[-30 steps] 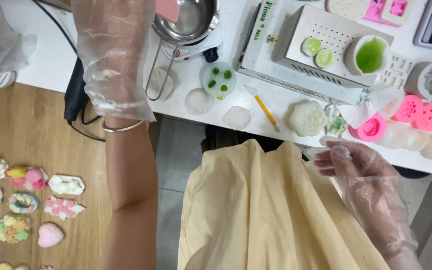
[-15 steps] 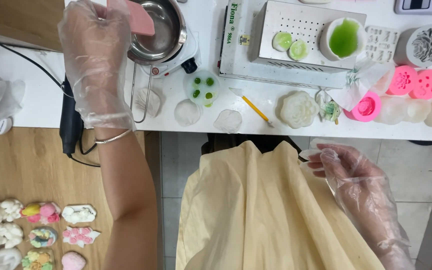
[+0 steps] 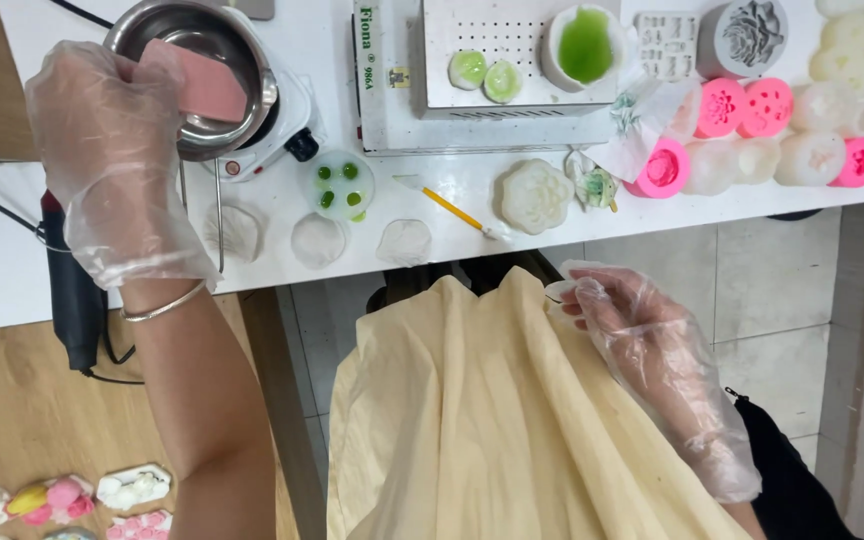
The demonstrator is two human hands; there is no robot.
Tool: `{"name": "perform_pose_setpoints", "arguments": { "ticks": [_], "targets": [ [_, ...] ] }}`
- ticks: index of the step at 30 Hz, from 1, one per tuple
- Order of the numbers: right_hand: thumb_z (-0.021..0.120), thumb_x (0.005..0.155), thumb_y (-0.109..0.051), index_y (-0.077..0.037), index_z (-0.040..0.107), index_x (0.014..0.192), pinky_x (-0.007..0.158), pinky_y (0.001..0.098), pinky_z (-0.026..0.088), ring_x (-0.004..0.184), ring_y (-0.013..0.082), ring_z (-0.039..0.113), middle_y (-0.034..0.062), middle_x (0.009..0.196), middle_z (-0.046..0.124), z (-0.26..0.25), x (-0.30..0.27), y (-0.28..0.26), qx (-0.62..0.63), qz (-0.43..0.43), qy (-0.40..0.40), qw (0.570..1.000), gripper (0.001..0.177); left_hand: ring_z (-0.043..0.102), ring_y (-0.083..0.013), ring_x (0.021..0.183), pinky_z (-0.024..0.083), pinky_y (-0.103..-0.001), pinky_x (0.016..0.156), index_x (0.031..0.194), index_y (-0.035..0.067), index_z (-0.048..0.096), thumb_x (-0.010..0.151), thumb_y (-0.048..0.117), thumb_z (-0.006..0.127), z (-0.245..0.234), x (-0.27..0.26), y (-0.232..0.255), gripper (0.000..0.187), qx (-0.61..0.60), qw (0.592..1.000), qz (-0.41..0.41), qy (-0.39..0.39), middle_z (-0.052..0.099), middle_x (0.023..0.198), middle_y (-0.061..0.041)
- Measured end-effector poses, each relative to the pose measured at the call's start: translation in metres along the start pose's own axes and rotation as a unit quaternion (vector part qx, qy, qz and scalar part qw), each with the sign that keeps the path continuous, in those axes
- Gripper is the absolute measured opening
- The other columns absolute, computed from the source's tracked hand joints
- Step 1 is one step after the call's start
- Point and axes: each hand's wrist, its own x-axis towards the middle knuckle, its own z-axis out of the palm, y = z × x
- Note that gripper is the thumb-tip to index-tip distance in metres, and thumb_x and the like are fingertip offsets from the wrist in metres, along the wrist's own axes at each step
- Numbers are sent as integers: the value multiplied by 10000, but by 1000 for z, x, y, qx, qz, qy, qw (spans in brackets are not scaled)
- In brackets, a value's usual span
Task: The user is melting wax and preparing molds for candle making at a workbench.
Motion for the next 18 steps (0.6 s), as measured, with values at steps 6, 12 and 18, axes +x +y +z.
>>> {"name": "perform_pose_setpoints", "arguments": {
  "ticks": [6,12,18],
  "targets": [
    [599,998,-182,-25,674,1257,832,260,568,937,124,708,86,1001,759,-1,-2,11,5,-27,0,1000,312,704,-343,767,576,-465,655,820,23,706,945,370,865,-8,4,14,402,25,999,-28,-14,710,903,-179],
    [596,996,-182,-35,670,1271,826,239,547,944,111,693,72,1006,765,-7,-1,13,-9,-29,-13,999,320,710,-339,696,570,-453,599,784,14,713,898,255,846,-4,3,-4,298,40,998,29,30,712,840,-183],
    [601,981,-196,-64,675,1278,834,236,542,974,101,708,61,1029,777,-12,0,6,-37,13,-2,999,333,681,-223,766,573,-381,717,936,12,666,1024,264,709,-58,-21,39,271,-18,999,-33,2,702,911,-123]
  ]
}}
